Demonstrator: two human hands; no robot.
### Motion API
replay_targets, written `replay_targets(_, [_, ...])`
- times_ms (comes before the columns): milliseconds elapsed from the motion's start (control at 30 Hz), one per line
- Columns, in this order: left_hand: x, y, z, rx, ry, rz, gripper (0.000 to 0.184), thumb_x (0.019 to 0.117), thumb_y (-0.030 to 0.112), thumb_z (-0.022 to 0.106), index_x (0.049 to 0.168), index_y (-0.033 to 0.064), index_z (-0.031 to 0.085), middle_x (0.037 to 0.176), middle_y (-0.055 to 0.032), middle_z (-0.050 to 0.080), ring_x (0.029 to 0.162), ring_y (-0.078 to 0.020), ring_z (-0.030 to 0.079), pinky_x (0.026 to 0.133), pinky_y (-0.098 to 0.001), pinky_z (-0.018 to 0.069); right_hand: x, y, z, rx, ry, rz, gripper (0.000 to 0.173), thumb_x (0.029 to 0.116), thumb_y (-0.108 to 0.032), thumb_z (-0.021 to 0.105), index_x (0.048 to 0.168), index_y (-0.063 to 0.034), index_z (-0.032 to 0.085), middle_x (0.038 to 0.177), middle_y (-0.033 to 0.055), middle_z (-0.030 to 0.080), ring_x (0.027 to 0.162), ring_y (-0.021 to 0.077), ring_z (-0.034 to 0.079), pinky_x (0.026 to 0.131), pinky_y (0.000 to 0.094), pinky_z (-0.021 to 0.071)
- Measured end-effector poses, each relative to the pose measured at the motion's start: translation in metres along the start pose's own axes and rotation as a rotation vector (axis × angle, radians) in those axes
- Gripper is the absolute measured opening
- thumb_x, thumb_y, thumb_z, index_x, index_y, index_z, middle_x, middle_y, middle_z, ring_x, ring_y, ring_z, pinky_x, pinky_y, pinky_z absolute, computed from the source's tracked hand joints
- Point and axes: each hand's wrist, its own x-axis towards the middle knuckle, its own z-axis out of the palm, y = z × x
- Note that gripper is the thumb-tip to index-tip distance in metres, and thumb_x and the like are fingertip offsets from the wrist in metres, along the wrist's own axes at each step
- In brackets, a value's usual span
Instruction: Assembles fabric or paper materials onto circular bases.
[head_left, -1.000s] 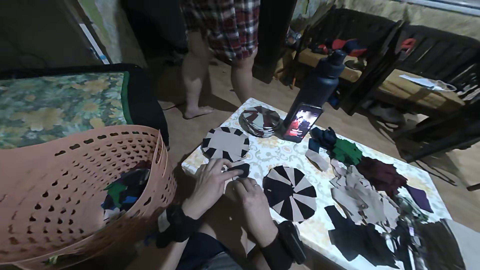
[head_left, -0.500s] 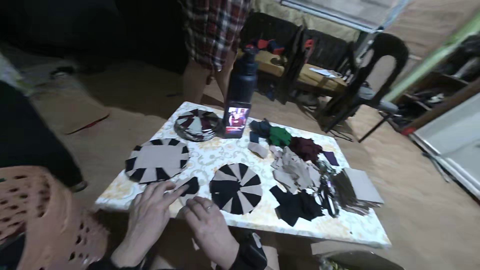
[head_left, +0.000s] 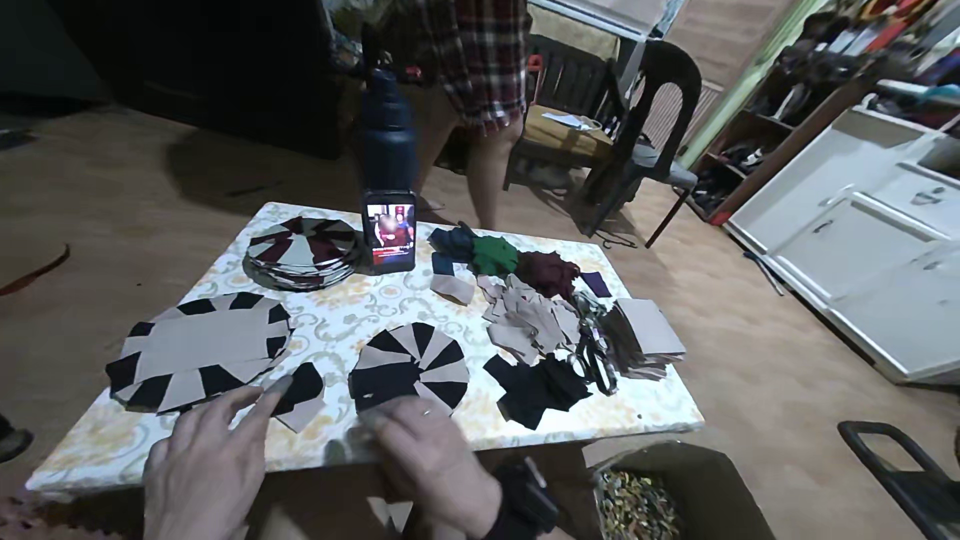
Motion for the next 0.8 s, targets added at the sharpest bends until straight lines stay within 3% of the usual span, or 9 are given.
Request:
replay_targets(100, [-0.002, 0.002, 0.005, -0.229, 0.154, -0.040, 0.042, 0.0984, 0.027, 0.062, 0.126, -0.0048, 0.066, 0.124, -0.0334, 0.059, 0.107, -0.0448, 0.061, 0.090, -0.0564, 0.0504, 0.004, 0.038, -0.046, -0.229, 0.059, 0.189, 0.021, 0.0936, -0.002, 0.064, 0.113, -0.0008, 0.073, 0.107, 0.0156, 0.073, 0.100, 0.0283, 0.072, 0.086, 0.0416, 0.0600])
replay_targets(133, [-0.003, 0.005, 0.006, -0.315, 0.213, -0.047, 0.042, 0.0942, 0.027, 0.069, 0.119, -0.0076, 0.067, 0.121, -0.0322, 0.059, 0.102, -0.0355, 0.063, 0.087, -0.0438, 0.0555, 0.005, 0.054, -0.059, -0.306, 0.033, 0.280, 0.023, 0.0928, -0.001, 0.064, 0.114, -0.0002, 0.073, 0.109, 0.0177, 0.072, 0.099, 0.0310, 0.072, 0.083, 0.0439, 0.0604])
replay_targets(200, [-0.001, 0.013, 0.006, -0.478, 0.289, -0.020, 0.033, 0.0887, 0.019, 0.077, 0.099, -0.0110, 0.068, 0.109, -0.0261, 0.062, 0.093, -0.0163, 0.061, 0.075, -0.0215, 0.0540, 0.004, 0.086, -0.078, -0.392, -0.071, 0.464, 0.026, 0.0938, -0.002, 0.062, 0.118, 0.0006, 0.071, 0.116, 0.0224, 0.069, 0.103, 0.0384, 0.070, 0.086, 0.0511, 0.0581])
replay_targets(267, [0.001, 0.018, 0.007, -0.594, 0.283, 0.031, 0.026, 0.0875, 0.014, 0.077, 0.088, -0.0096, 0.066, 0.102, -0.0195, 0.064, 0.091, -0.0047, 0.059, 0.072, -0.0129, 0.0476, 0.001, 0.110, -0.089, -0.438, -0.166, 0.584, 0.025, 0.0952, -0.003, 0.061, 0.118, 0.0017, 0.070, 0.121, 0.0245, 0.067, 0.110, 0.0422, 0.067, 0.092, 0.0540, 0.0554])
replay_targets(433, [0.002, 0.033, 0.011, -0.692, 0.212, 0.123, 0.026, 0.0980, 0.019, 0.067, 0.087, -0.0050, 0.066, 0.103, -0.0100, 0.064, 0.101, 0.0034, 0.060, 0.083, -0.0102, 0.0511, -0.002, 0.122, -0.090, -0.495, -0.189, 0.609, 0.021, 0.0975, -0.007, 0.060, 0.112, 0.0003, 0.072, 0.117, 0.0234, 0.069, 0.108, 0.0425, 0.067, 0.091, 0.0545, 0.0549])
replay_targets(500, [0.002, 0.039, 0.013, -0.702, 0.198, 0.134, 0.023, 0.0972, 0.018, 0.068, 0.088, -0.0037, 0.068, 0.102, -0.0096, 0.065, 0.098, 0.0023, 0.061, 0.081, -0.0109, 0.0523, -0.002, 0.123, -0.090, -0.471, -0.167, 0.638, 0.020, 0.0988, -0.010, 0.059, 0.109, 0.0000, 0.073, 0.115, 0.0223, 0.071, 0.106, 0.0406, 0.069, 0.091, 0.0542, 0.0551])
replay_targets(633, [0.002, 0.049, 0.017, -0.748, 0.163, 0.142, 0.020, 0.0983, 0.024, 0.067, 0.091, 0.0055, 0.070, 0.104, -0.0024, 0.067, 0.098, 0.0033, 0.061, 0.081, -0.0116, 0.0529, -0.007, 0.127, -0.094, -0.308, 0.128, 0.552, 0.016, 0.0948, -0.008, 0.064, 0.102, 0.0019, 0.074, 0.104, 0.0192, 0.073, 0.093, 0.0308, 0.072, 0.085, 0.0463, 0.0592])
replay_targets(733, [0.000, 0.071, 0.018, -0.902, 0.117, 0.079, 0.014, 0.1004, 0.020, 0.063, 0.100, 0.0105, 0.072, 0.104, 0.0064, 0.069, 0.090, 0.0058, 0.062, 0.075, -0.0124, 0.0534, -0.005, 0.109, -0.096, 0.082, 0.419, 0.499, 0.017, 0.0957, -0.008, 0.064, 0.105, 0.0030, 0.072, 0.103, 0.0118, 0.072, 0.092, 0.0148, 0.070, 0.082, 0.0285, 0.0592])
replay_targets(800, [-0.003, 0.095, 0.018, -1.037, -0.013, -0.009, 0.018, 0.1022, 0.015, 0.058, 0.109, 0.0086, 0.073, 0.101, 0.0086, 0.072, 0.083, 0.0055, 0.064, 0.071, -0.0140, 0.0544, 0.000, 0.077, -0.091, 0.574, 0.561, 0.547, 0.012, 0.0974, -0.003, 0.060, 0.105, 0.0009, 0.068, 0.101, 0.0049, 0.071, 0.094, 0.0099, 0.069, 0.086, 0.0280, 0.0587])
